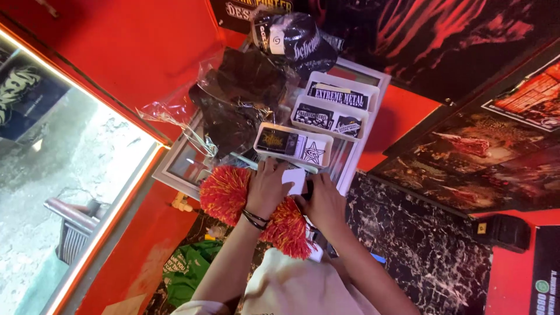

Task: Dusting stickers and merchandise on a display counter using a hand duster

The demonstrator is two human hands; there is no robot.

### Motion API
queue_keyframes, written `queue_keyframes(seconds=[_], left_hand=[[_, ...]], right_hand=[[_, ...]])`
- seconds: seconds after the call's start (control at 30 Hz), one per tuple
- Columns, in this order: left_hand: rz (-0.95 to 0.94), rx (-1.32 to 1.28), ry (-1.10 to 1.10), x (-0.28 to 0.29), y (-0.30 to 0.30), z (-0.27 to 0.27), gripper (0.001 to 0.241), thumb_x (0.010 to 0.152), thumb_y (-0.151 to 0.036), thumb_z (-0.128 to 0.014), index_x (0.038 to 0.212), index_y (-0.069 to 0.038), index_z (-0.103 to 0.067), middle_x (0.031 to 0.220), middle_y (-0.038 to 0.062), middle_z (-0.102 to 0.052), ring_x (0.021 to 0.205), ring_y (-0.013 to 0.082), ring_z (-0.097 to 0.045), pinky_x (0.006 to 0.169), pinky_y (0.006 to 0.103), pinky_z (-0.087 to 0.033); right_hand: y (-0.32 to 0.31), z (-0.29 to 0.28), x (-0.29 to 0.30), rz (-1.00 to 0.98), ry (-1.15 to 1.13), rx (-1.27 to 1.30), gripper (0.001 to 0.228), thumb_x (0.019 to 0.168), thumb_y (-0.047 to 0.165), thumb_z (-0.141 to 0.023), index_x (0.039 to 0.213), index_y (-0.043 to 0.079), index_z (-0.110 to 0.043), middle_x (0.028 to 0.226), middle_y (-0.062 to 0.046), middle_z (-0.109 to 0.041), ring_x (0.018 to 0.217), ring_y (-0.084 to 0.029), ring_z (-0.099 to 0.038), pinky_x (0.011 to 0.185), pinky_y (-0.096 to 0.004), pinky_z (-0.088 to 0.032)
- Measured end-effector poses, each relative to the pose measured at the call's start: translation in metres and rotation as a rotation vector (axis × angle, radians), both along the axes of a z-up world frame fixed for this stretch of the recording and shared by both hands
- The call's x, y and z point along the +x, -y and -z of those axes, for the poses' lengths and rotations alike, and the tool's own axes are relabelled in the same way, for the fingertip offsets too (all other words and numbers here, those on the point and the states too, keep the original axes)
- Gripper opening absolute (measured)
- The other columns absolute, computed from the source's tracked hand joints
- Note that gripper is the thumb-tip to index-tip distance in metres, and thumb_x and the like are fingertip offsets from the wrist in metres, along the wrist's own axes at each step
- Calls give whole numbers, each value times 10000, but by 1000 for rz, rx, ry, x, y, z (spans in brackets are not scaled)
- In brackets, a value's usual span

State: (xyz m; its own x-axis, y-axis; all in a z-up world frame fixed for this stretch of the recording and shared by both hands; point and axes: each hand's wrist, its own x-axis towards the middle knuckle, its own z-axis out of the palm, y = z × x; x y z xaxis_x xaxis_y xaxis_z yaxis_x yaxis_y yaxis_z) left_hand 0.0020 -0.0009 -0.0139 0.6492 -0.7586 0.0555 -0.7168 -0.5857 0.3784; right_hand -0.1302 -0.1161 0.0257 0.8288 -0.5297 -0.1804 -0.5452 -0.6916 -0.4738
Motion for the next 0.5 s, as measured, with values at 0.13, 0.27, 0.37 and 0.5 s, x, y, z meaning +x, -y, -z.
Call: queue_keyframes(seconds=[0.13, 0.27, 0.37, 0.5], left_hand=[[19, 15, -37, 2, -1, 4, 509, 886, -402, -747, 1315, -149, -642, 1196, 130, -550, 1163, 376, -519, 877, 506, -491], [70, 69, -58, -2, -5, -11, 666, 818, -419, -804, 1388, -143, -598, 1228, 127, -527, 1162, 368, -489, 926, 506, -461], [85, 55, -72, 2, -5, -5, 622, 821, -412, -813, 1353, -150, -622, 1231, 127, -527, 1178, 369, -490, 917, 515, -467], [86, 27, -112, 4, -4, -5, 526, 783, -357, -854, 1233, -155, -670, 1184, 83, -525, 1156, 357, -511, 900, 508, -484]], right_hand=[[-3, -7, -1, -13, 46, 4, 589, 845, 395, -771, 1297, 92, -546, 1196, -121, -553, 1117, -435, -647, 814, -628, -589], [1, -1, -2, -28, 33, -39, 542, 844, 372, -764, 1293, 140, -570, 1166, -77, -551, 1105, -398, -655, 805, -594, -597], [3, -5, -2, -53, 73, -16, 535, 848, 350, -756, 1297, 127, -571, 1168, -100, -551, 1106, -423, -653, 807, -614, -591], [3, -5, -2, -54, 77, -18, 553, 825, 325, -778, 1297, 134, -562, 1172, -100, -543, 1120, -423, -646, 819, -616, -589]])
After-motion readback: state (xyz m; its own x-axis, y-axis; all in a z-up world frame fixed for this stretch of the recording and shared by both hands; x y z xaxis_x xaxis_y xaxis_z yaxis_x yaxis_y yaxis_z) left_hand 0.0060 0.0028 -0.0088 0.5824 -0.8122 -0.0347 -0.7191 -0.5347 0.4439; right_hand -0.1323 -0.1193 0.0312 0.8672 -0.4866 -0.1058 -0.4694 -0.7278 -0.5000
